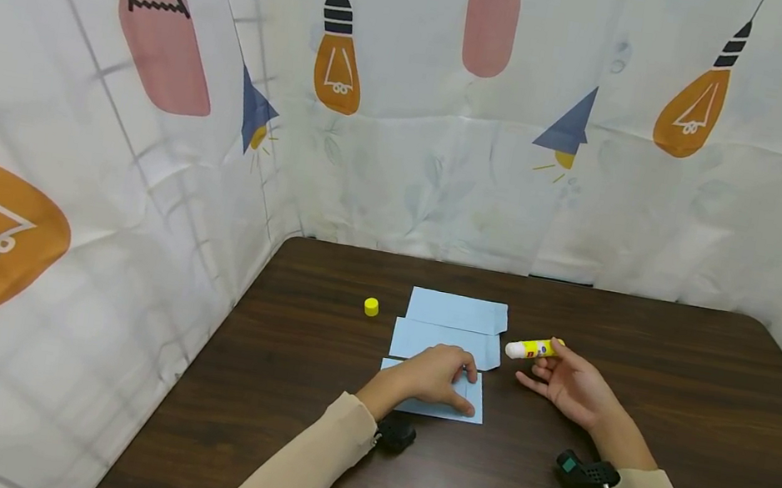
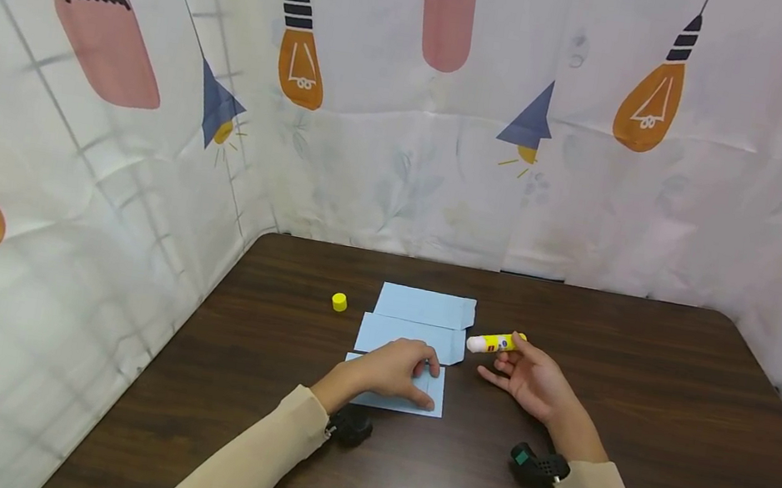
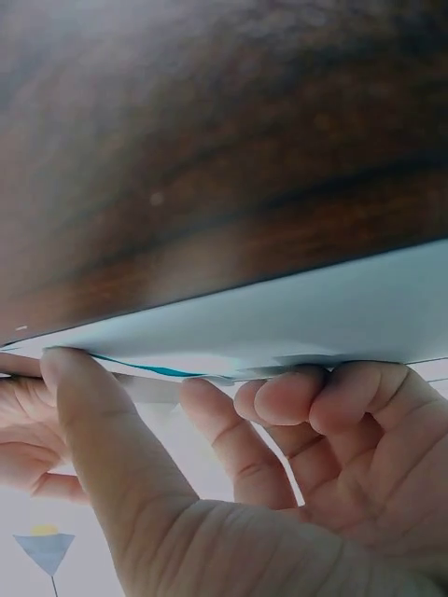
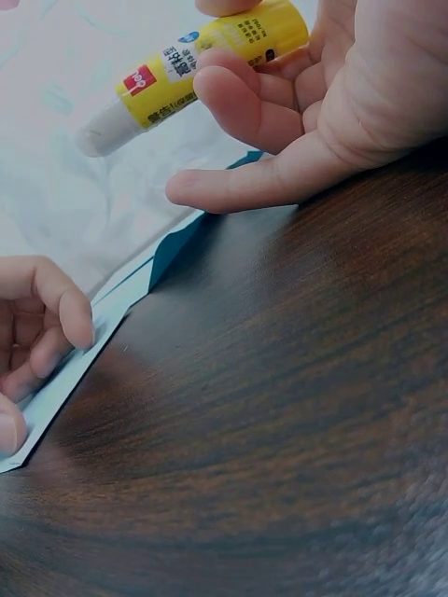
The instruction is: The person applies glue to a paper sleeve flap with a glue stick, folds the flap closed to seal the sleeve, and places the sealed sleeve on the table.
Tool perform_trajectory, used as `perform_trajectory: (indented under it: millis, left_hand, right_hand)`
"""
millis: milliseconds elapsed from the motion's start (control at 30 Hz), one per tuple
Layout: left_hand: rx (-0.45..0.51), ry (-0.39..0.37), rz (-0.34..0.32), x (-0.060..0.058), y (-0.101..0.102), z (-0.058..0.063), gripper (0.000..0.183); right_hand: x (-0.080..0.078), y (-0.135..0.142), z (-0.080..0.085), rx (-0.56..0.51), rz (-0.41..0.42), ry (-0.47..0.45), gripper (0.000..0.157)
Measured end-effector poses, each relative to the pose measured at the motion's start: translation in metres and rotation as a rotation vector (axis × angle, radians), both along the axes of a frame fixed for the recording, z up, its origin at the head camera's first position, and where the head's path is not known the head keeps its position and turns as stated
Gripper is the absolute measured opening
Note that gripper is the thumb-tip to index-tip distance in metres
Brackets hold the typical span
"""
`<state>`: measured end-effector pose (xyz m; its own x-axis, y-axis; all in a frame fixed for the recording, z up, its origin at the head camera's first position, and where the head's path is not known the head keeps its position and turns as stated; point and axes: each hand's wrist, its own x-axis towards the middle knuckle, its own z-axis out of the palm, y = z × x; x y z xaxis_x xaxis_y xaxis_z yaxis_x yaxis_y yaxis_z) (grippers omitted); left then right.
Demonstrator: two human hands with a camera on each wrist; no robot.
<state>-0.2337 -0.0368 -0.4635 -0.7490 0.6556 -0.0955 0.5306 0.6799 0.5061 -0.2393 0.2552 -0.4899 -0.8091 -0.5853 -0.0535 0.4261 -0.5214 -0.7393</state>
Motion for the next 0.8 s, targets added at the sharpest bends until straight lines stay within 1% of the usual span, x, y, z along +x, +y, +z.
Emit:
perform_trajectory:
  millis: [200,300,567,800]
  left_hand:
    - [0.038,-0.034,0.041,-0.0012,0.0006,-0.0016,0.028]
    - [0.052,-0.038,0.049,-0.0025,-0.0001,-0.0035,0.023]
    - [0.071,-0.018,0.058,-0.0035,0.0007,-0.0053,0.014]
    - [0.085,0.022,0.057,-0.0035,0.0012,-0.0062,0.004]
  right_hand:
    - [-0.0001,0.0010,-0.0002,0.001,0.003,0.002,0.031]
    - [-0.0003,0.0002,-0.0002,0.000,0.007,0.006,0.033]
    - [-0.0006,-0.0006,-0.0012,-0.020,0.022,0.014,0.036]
    - [-0.0008,-0.0003,-0.0003,-0.029,0.025,0.011,0.036]
